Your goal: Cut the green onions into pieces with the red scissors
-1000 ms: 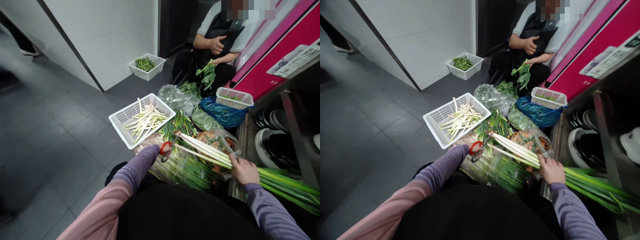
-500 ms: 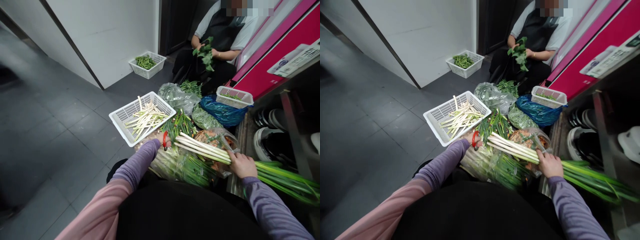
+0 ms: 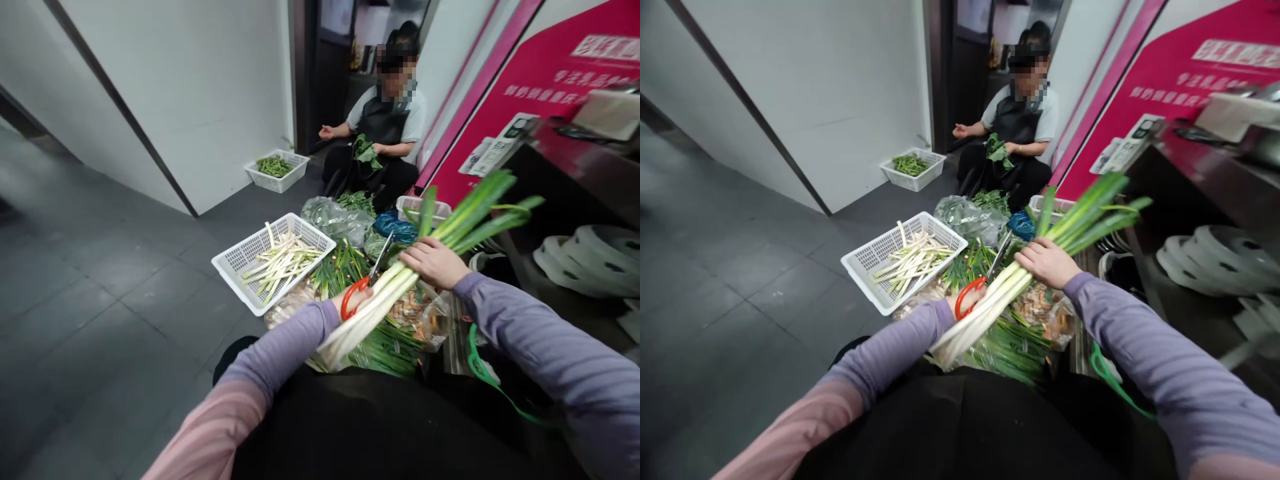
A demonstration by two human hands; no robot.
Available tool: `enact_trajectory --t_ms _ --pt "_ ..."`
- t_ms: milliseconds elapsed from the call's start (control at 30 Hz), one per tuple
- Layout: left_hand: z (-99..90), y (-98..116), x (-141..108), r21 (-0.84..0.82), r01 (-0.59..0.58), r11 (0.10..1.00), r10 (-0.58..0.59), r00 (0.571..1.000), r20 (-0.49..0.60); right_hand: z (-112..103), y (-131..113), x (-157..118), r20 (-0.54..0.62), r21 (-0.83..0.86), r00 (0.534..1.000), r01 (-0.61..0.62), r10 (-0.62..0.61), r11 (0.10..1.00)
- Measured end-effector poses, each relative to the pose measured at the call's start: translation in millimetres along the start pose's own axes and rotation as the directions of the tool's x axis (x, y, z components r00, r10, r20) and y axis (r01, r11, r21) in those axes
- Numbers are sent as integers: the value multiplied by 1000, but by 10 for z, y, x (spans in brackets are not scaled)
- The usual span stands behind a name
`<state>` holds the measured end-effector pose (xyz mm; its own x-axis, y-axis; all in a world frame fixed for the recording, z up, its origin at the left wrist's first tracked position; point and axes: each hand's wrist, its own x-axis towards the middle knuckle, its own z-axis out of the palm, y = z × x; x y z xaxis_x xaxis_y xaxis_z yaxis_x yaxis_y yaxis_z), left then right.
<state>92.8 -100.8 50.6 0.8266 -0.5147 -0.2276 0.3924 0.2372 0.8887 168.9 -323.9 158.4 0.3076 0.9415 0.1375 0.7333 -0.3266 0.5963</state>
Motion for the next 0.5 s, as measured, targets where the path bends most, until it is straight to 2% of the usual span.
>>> enact_trajectory --t_ms 33,100,167,233,267,300,333,367,400,433,467,500 --pt "90 -126 -53 -110 36 993 -27 996 88 -7 10 65 -9 15 999 37 -36 999" --pt "222 -282 -140 -262 99 960 -52 982 179 22 -12 158 9 67 998 68 -69 995" --pt "287 -318 -195 -319 111 941 -68 987 143 75 -92 220 60 130 998 13 -21 991" --pt "283 -285 -223 -313 99 945 -89 995 46 121 -237 260 92 158 985 -158 145 975" --pt "260 -258 -226 -305 95 948 -100 995 -1 138 -340 272 77 139 957 -290 281 947" --pt "230 -230 -221 -301 88 949 -107 993 -45 151 -466 277 21 89 906 -423 422 902" --pt "195 -203 -205 -300 77 951 -108 990 -87 159 -617 276 -91 -9 848 -525 522 851" --pt "160 -180 -177 -302 61 951 -104 986 -128 165 -794 268 -237 -134 804 -582 545 802" --pt "128 -160 -136 -304 44 952 -100 981 -169 168 -991 254 -376 -266 787 -597 488 757" --pt "103 -145 -83 -305 31 952 -99 972 -211 168 -1203 236 -475 -378 790 -581 388 721" --pt "89 -135 -19 -304 21 952 -102 962 -253 168 -1417 216 -501 -515 824 -531 265 673" --pt "86 -133 52 -304 14 953 -110 948 -300 166 -1621 194 -441 -692 887 -432 135 579"
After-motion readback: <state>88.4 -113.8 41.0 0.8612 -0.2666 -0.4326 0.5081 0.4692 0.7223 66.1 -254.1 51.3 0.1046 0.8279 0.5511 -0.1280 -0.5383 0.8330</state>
